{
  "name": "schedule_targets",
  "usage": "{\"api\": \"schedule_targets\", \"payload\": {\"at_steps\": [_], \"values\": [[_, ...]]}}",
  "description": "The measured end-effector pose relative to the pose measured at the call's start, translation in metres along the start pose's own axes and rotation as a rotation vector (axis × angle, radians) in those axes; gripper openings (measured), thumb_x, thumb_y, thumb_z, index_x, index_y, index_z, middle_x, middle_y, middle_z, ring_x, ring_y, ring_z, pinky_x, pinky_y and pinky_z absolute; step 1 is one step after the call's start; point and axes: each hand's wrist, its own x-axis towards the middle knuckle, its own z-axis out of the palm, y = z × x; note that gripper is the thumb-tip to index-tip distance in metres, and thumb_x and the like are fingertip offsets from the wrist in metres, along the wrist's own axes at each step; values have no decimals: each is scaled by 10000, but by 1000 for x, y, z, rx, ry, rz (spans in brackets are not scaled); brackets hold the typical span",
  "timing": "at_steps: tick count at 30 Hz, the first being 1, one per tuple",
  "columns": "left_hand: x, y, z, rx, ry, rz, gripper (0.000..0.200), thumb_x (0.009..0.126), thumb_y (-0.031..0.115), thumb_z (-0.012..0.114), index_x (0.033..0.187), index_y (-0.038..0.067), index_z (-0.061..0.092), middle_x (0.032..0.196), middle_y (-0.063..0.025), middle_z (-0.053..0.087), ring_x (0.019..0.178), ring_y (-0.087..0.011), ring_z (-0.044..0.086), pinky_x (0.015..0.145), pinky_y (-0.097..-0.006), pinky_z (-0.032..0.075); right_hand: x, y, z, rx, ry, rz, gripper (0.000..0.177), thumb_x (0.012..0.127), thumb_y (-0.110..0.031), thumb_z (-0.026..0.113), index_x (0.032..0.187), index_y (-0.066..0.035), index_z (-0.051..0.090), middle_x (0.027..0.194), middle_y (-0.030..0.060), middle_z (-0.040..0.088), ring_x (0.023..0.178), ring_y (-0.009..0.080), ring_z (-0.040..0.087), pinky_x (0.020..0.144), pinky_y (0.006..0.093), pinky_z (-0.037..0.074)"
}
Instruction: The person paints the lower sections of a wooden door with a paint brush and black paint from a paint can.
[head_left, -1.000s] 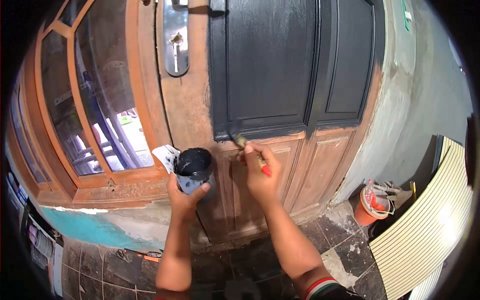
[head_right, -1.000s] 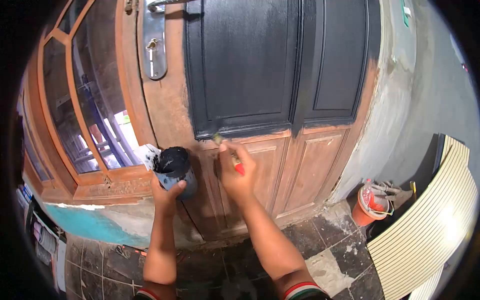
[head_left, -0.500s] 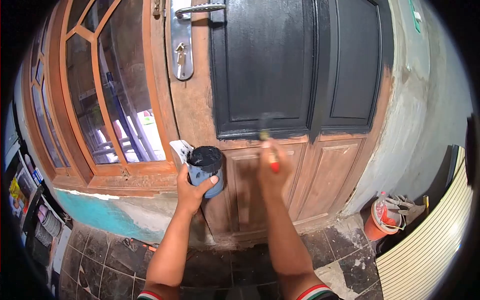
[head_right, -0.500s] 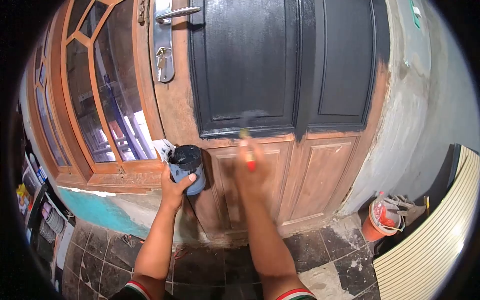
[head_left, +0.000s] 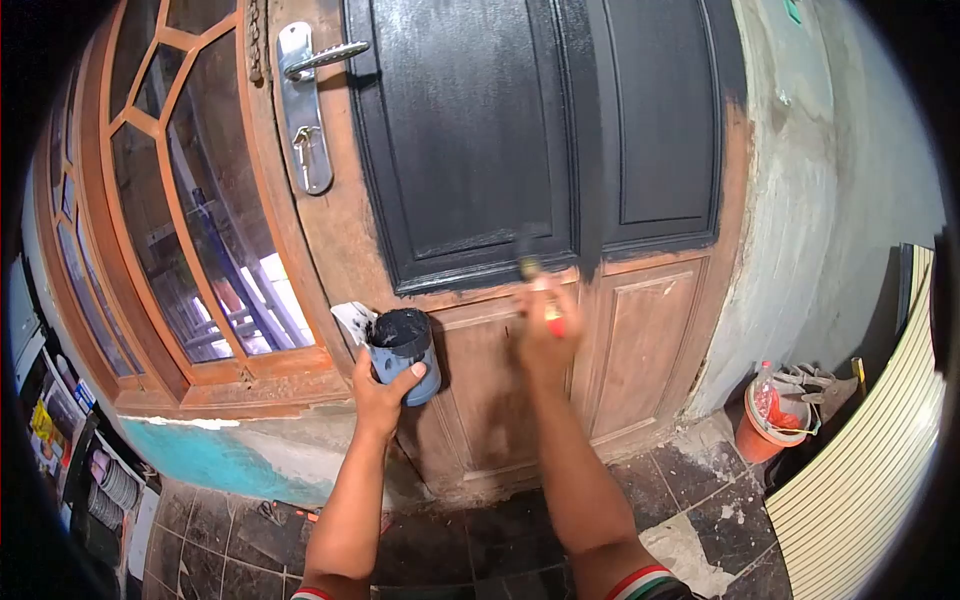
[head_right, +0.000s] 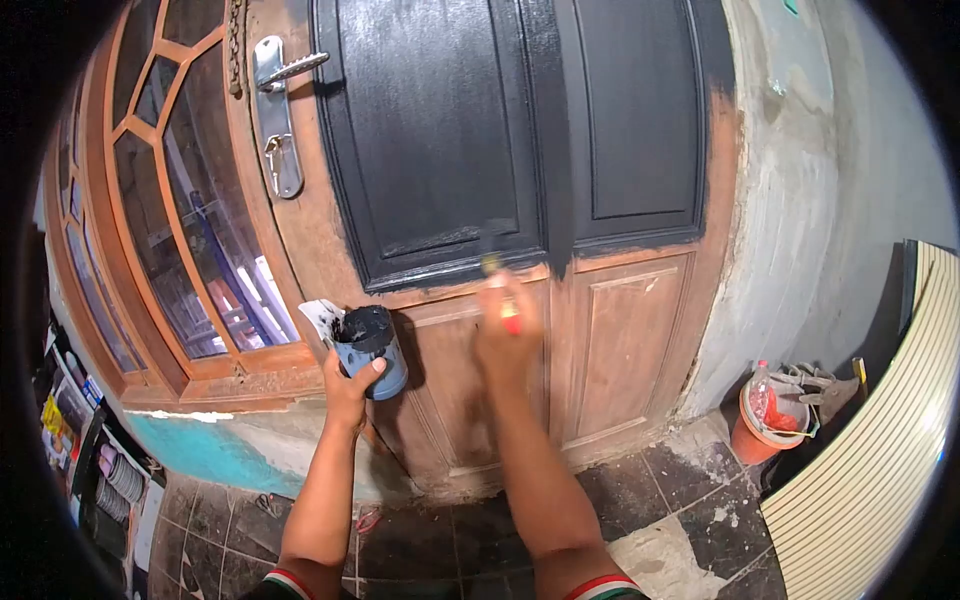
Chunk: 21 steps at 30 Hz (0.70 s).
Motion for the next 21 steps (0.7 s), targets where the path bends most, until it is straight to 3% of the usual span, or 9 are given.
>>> {"api": "schedule_targets", "payload": {"at_steps": [1, 4, 7, 10, 13, 16, 19, 21], "values": [[0, -3, 1, 5, -9, -4, 599, 814, 159, 938, 1325, 31, 652, 1225, -86, 729, 1108, -205, 689, 1018, -375, 545, -9, -5, 6, -102, -112, 49, 259, 1095, -156, 667, 1224, 48, 758, 932, 92, 777, 875, 143, 719, 781, 281, 562], [0, -6, 2, 28, -16, -4, 612, 810, 158, 940, 1332, 33, 645, 1227, -82, 728, 1109, -204, 688, 1019, -374, 545, -23, -35, 12, 112, -225, 231, 287, 1093, -184, 671, 1241, 46, 758, 946, 103, 790, 864, 137, 723, 767, 287, 558], [0, -9, -4, 35, -7, -4, 626, 808, 156, 940, 1345, 36, 641, 1233, -81, 729, 1108, -204, 690, 1022, -373, 543, -1, -24, 4, 85, 129, 29, 297, 1099, -195, 659, 1254, 37, 759, 958, 103, 797, 860, 130, 726, 747, 286, 553], [1, -6, -6, 20, 1, 3, 634, 809, 154, 938, 1355, 35, 638, 1243, -83, 730, 1114, -207, 693, 1029, -373, 542, 6, -20, -3, -24, 117, -36, 296, 1099, -185, 651, 1254, 44, 755, 972, 112, 800, 874, 141, 741, 748, 284, 562], [2, -9, -10, 39, 5, 8, 629, 815, 163, 934, 1354, 27, 638, 1252, -86, 733, 1129, -212, 695, 1040, -377, 542, -8, -25, -1, -35, 8, 51, 290, 1093, -163, 652, 1260, 51, 752, 935, 108, 797, 863, 152, 752, 757, 279, 566], [2, -12, -11, 51, 0, 11, 623, 818, 171, 933, 1349, 26, 641, 1248, -84, 734, 1129, -211, 694, 1042, -377, 539, 4, -17, 2, 149, 306, -3, 308, 1088, -172, 657, 1263, 65, 743, 923, 112, 799, 861, 155, 759, 765, 285, 570], [1, -8, -9, 37, 1, 13, 617, 820, 176, 933, 1344, 27, 645, 1247, -84, 735, 1126, -208, 694, 1041, -376, 538, 0, -17, -1, 16, 35, 105, 318, 1090, -188, 663, 1268, 64, 740, 954, 111, 797, 871, 154, 754, 756, 287, 565], [0, -8, -10, 43, -6, 23, 615, 819, 178, 934, 1340, 26, 647, 1247, -86, 735, 1122, -206, 695, 1037, -373, 539, -2, -7, -4, 19, 124, 75, 318, 1090, -192, 666, 1269, 60, 740, 969, 112, 795, 884, 154, 752, 753, 290, 562]]}}
